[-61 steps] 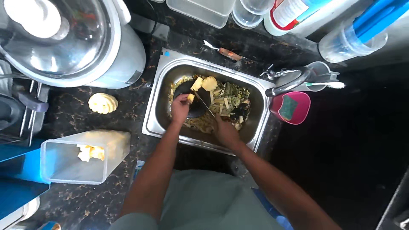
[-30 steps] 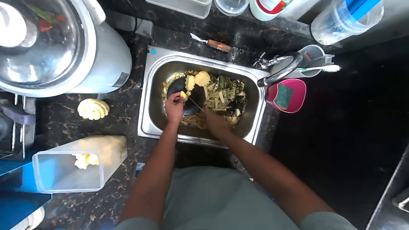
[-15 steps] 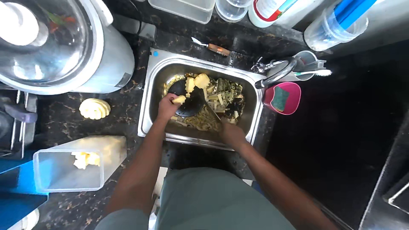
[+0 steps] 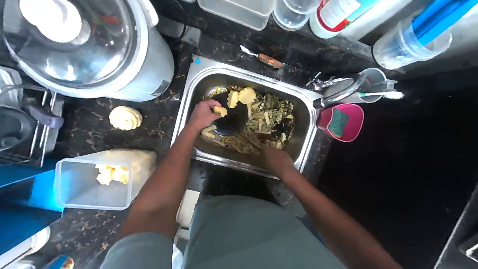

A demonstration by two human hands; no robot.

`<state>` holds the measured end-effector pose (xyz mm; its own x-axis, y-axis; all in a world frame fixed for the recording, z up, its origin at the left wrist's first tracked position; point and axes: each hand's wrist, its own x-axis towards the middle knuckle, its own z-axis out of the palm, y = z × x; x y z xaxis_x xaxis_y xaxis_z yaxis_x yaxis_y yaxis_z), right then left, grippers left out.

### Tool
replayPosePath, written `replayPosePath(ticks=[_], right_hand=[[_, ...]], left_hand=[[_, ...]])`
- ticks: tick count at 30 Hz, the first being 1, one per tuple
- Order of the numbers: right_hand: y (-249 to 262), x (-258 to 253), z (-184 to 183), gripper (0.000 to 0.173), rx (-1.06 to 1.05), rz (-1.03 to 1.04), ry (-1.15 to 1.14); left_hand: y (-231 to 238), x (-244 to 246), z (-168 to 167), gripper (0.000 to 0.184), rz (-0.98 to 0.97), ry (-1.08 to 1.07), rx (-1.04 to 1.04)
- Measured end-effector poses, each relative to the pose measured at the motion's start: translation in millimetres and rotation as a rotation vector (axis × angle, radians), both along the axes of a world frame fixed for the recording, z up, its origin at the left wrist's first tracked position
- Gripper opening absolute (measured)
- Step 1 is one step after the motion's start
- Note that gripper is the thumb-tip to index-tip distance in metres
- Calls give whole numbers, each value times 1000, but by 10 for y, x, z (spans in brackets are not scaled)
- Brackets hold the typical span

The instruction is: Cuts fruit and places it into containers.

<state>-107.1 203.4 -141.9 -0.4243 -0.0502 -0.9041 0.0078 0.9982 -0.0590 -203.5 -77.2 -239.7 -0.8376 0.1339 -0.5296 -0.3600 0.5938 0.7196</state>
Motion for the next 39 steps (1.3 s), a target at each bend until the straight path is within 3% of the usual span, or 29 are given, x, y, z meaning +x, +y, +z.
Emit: replayPosePath(ticks=[5, 9, 25, 31, 36, 39], right_hand=[[-8, 94, 18, 44, 40, -26, 56], [-278, 1, -86, 44, 13, -11, 66], [-690, -326, -661, 42, -18, -54, 96], [-284, -89, -443, 53, 76, 25, -9], [-223, -96, 104, 43, 87, -3, -22], [-383, -125, 109, 43, 23, -47, 53]], left_hand=[[-11, -232, -329, 30, -426, 83, -160], [-36, -406, -291, 31, -630, 160, -334], [97, -550, -264, 32, -735, 144, -444], [41, -363, -339, 28, -605, 147, -296], [255, 113, -307, 30, -108, 12, -281], [408, 336, -233, 34, 91, -21, -278]])
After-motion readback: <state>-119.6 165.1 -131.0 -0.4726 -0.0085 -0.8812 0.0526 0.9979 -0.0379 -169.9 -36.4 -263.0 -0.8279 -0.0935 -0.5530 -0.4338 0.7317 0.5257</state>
